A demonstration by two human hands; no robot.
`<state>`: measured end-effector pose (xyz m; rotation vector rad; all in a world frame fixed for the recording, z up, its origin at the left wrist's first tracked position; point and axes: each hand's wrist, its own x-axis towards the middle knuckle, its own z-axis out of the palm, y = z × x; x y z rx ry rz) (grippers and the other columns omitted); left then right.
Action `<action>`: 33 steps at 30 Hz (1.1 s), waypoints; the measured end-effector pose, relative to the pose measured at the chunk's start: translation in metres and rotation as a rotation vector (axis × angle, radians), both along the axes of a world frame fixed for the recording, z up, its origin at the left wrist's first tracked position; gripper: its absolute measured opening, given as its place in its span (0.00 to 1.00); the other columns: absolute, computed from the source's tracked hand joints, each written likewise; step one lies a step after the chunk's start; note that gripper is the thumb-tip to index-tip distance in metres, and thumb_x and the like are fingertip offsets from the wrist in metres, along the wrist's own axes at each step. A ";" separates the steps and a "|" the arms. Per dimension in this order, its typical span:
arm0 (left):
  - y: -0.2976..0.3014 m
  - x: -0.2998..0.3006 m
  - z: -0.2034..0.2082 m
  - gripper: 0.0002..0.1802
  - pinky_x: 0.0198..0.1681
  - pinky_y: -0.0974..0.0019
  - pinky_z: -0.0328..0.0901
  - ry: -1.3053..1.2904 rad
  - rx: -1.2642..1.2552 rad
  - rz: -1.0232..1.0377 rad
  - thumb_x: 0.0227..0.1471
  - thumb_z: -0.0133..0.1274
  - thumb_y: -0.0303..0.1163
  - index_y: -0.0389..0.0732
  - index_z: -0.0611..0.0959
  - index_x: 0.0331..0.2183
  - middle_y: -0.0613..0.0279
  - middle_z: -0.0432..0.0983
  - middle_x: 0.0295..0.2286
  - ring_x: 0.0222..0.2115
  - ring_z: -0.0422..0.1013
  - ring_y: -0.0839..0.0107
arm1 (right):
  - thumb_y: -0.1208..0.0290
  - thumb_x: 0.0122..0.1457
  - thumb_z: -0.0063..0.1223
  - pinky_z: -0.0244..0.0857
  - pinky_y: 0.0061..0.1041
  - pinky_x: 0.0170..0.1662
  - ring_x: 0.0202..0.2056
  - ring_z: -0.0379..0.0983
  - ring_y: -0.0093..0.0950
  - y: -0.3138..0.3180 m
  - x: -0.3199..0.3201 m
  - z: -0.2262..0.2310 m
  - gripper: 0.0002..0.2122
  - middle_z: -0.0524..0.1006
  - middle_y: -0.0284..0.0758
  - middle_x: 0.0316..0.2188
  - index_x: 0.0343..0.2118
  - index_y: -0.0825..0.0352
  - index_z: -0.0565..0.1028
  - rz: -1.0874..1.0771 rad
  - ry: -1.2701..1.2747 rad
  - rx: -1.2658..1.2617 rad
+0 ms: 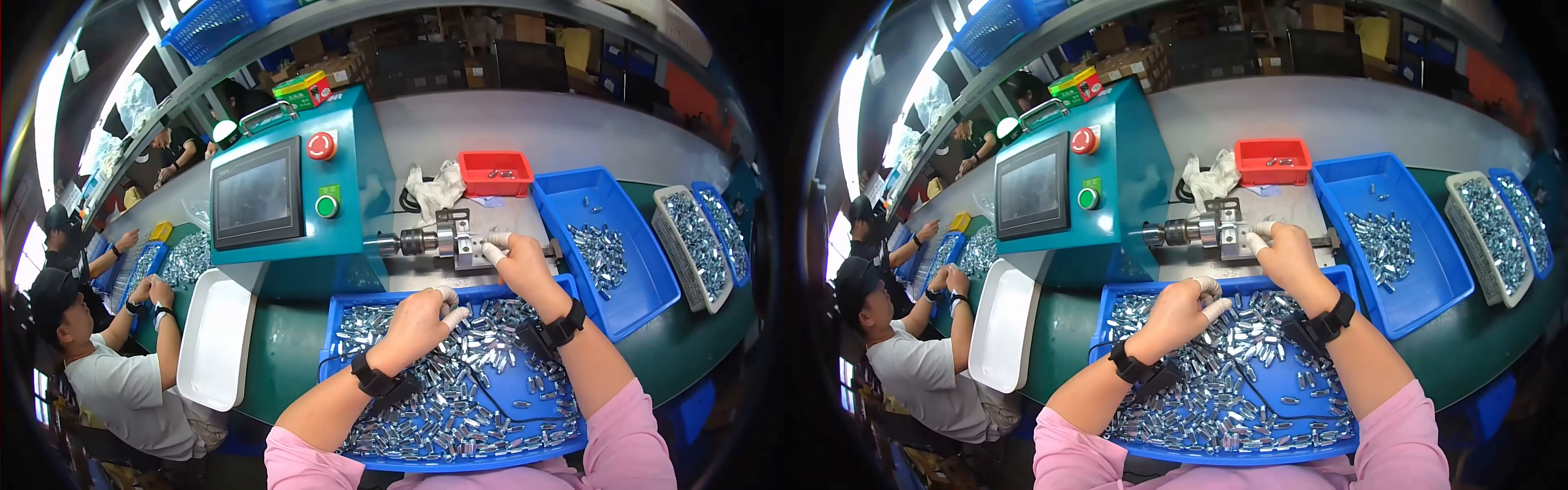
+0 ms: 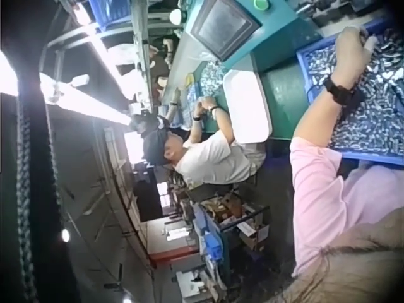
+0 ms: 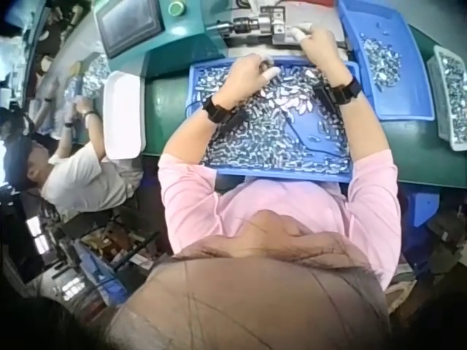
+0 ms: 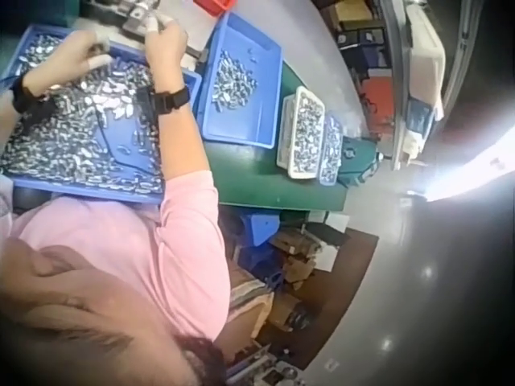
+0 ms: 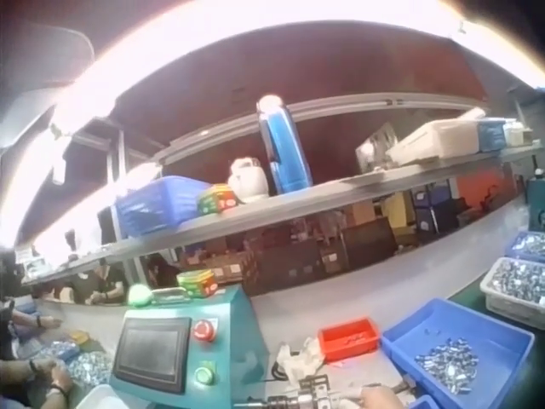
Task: The person picks up a metal component from a blue tray, places it into the machine's fixture, and presses a green button. After the machine finishes, the person removes the component and places it into a different blue tray, repeating the process.
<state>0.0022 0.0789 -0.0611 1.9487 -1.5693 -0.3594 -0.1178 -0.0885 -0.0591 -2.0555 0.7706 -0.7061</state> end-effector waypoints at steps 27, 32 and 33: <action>-0.002 -0.002 -0.026 0.11 0.36 0.55 0.66 -0.048 -0.217 -0.129 0.49 0.53 0.33 0.40 0.81 0.36 0.49 0.76 0.30 0.31 0.72 0.52 | 0.55 0.47 0.57 0.69 0.41 0.35 0.33 0.75 0.45 -0.061 -0.085 0.040 0.19 0.77 0.49 0.28 0.29 0.70 0.78 -0.608 0.761 -0.497; 0.001 -0.001 -0.015 0.10 0.38 0.57 0.66 0.005 -0.125 -0.053 0.48 0.55 0.32 0.41 0.82 0.35 0.52 0.77 0.33 0.34 0.72 0.53 | 0.58 0.49 0.57 0.68 0.39 0.35 0.32 0.75 0.44 -0.008 -0.030 0.057 0.18 0.78 0.46 0.26 0.32 0.71 0.78 -0.357 0.256 -0.500; 0.000 -0.002 -0.011 0.10 0.38 0.58 0.66 0.018 -0.111 -0.012 0.48 0.55 0.32 0.41 0.82 0.34 0.53 0.77 0.34 0.35 0.72 0.53 | 0.59 0.49 0.57 0.67 0.38 0.35 0.32 0.75 0.43 -0.002 -0.019 0.048 0.17 0.78 0.45 0.26 0.33 0.70 0.78 -0.344 0.188 -0.480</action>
